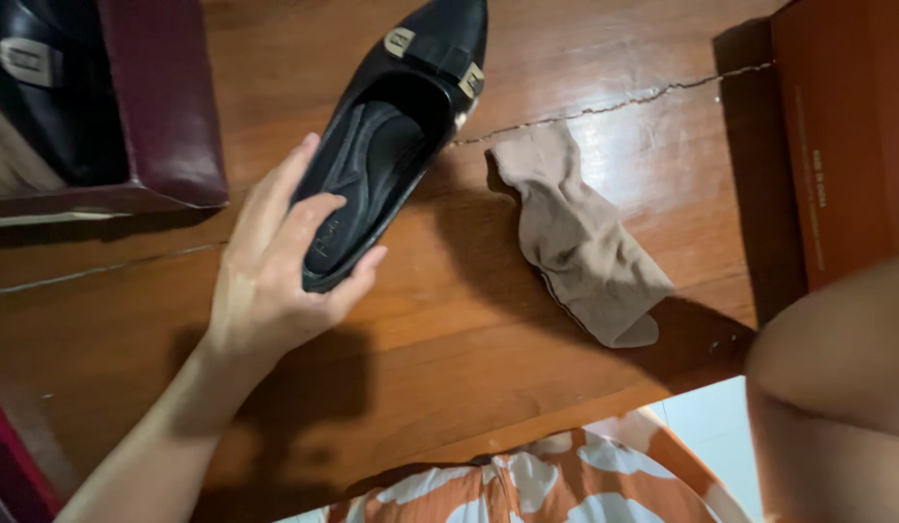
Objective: The person wipes a black flat shoe with a cloth, focusing on the upper, heel, and metal buckle. The shoe is rotated and turned over to clean multiple surfaces. A second shoe remains in the box nearby.
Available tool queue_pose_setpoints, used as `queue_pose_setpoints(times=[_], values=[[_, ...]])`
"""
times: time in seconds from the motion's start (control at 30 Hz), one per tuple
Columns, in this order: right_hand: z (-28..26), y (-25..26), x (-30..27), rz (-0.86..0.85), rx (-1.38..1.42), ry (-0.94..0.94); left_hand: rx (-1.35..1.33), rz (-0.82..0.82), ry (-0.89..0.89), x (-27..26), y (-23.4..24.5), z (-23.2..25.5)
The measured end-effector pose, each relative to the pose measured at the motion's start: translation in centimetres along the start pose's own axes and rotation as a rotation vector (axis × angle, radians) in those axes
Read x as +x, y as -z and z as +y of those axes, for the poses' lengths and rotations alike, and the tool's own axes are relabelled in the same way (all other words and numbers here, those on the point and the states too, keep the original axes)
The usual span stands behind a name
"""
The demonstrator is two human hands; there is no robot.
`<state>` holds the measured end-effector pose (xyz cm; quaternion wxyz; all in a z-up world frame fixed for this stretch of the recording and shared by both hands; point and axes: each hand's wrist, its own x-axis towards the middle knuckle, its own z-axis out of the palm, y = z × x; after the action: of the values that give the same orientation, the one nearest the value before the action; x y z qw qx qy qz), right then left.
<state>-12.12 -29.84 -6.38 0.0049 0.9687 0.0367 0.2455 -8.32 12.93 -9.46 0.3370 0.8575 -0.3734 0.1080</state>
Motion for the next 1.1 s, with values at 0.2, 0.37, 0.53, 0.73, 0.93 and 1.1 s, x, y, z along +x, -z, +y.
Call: queue_pose_setpoints(times=[0.2, 0.37, 0.53, 0.73, 0.93, 1.1], values=[[-0.7, -2.1, 1.8, 0.002, -0.013, 0.038, -0.205, 0.042, 0.113, -0.5, -0.1, 0.5], [-2.5, -4.2, 1.9, 0.025, -0.109, 0.142, -0.362, -0.014, 0.36, -0.5, 0.0, 1.0], [-2.9, -4.8, 0.9, -0.04, -0.013, 0.053, -0.497, 0.056, 0.347, -0.6, -0.4, 0.8], [-4.6, -2.5, 2.1, -0.185, 0.159, -0.058, -0.875, 0.137, 0.61, -0.9, 0.2, -0.5], [-9.6, 0.7, 1.4, -0.561, 0.37, 0.015, -1.173, 0.203, 0.833, -0.6, -0.1, -1.2], [-10.9, -0.1, 1.1, -0.645, 0.624, 0.052, -1.144, 0.221, 0.747, -0.5, -0.2, -0.5]])
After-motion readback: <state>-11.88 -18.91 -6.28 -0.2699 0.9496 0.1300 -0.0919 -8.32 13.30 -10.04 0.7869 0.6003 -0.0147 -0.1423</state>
